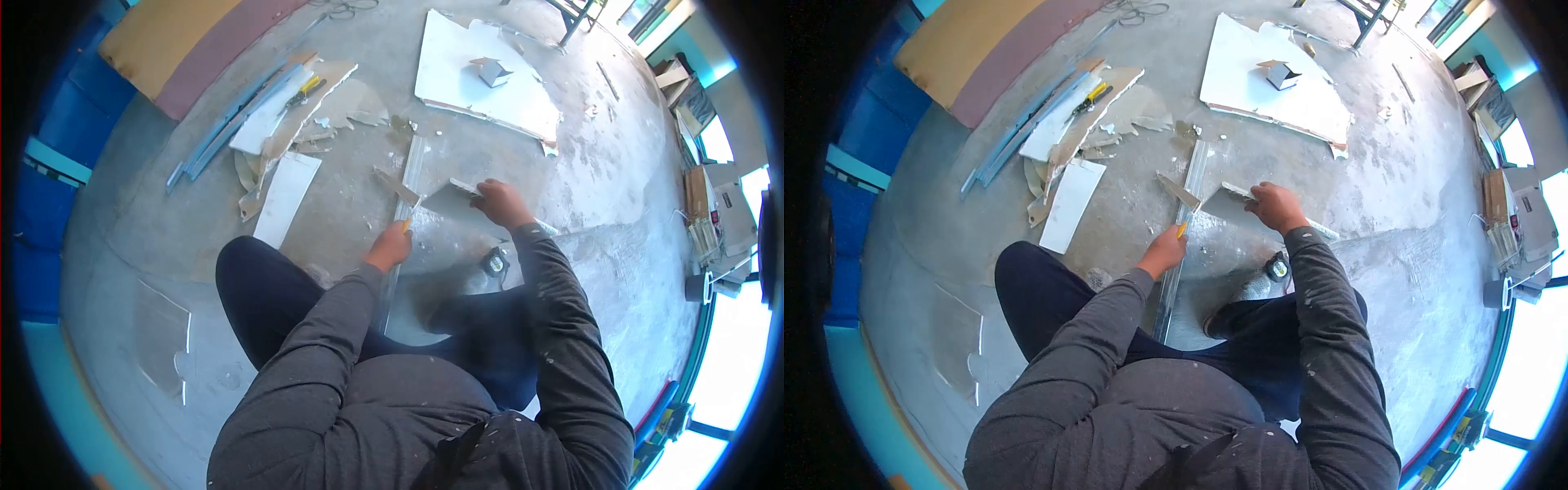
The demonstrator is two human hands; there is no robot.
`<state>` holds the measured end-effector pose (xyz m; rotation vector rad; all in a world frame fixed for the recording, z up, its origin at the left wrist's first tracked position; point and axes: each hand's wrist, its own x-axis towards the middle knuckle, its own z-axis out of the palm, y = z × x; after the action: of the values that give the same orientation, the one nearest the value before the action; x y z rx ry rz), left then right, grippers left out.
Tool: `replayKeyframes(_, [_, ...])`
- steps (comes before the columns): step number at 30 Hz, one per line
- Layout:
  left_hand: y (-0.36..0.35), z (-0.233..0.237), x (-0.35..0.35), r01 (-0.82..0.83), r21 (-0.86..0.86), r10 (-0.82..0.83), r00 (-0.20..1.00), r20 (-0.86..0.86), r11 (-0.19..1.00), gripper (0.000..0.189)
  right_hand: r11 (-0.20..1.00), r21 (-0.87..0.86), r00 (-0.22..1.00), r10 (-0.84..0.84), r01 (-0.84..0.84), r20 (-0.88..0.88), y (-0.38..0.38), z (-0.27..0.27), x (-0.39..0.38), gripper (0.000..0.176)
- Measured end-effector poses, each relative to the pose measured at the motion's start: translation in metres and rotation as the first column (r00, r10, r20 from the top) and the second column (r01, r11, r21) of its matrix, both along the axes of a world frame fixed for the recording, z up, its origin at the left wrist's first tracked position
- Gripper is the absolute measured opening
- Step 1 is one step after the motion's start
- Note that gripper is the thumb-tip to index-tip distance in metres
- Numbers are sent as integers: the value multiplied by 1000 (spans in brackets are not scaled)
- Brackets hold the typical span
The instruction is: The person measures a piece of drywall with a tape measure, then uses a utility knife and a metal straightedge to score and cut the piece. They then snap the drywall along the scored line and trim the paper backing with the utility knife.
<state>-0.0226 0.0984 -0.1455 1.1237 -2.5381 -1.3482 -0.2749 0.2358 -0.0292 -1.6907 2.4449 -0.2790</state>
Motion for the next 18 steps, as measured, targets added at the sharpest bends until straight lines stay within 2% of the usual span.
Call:
replayKeyframes(3, [10, -6, -7, -9, 41, 6, 998, 64, 999, 33, 994, 109, 999, 29, -31, 13, 1, -21, 0, 27])
replayKeyframes(7, [14, -30, -19, -45, 38, 41, 993, 107, 998, 31, 995, 104, 1000, -4, 3, 13, 3, -39, -6, 28])
replayKeyframes(11, [25, -59, -30, -63, 66, 56, 993, 101, 996, 30, 990, 116, 997, -77, 78, -6, 8, -44, -8, 30])
replayKeyframes(16, [47, -66, -46, -50, 37, 50, 999, -4, 998, 29, 984, 128, 993, -120, 120, -8, 6, -50, -7, 31])
replayKeyframes(18, [51, -67, -52, -66, 53, 65, 998, 22, 996, 29, 983, 137, 992, -126, 125, -1, 4, -47, -8, 30])
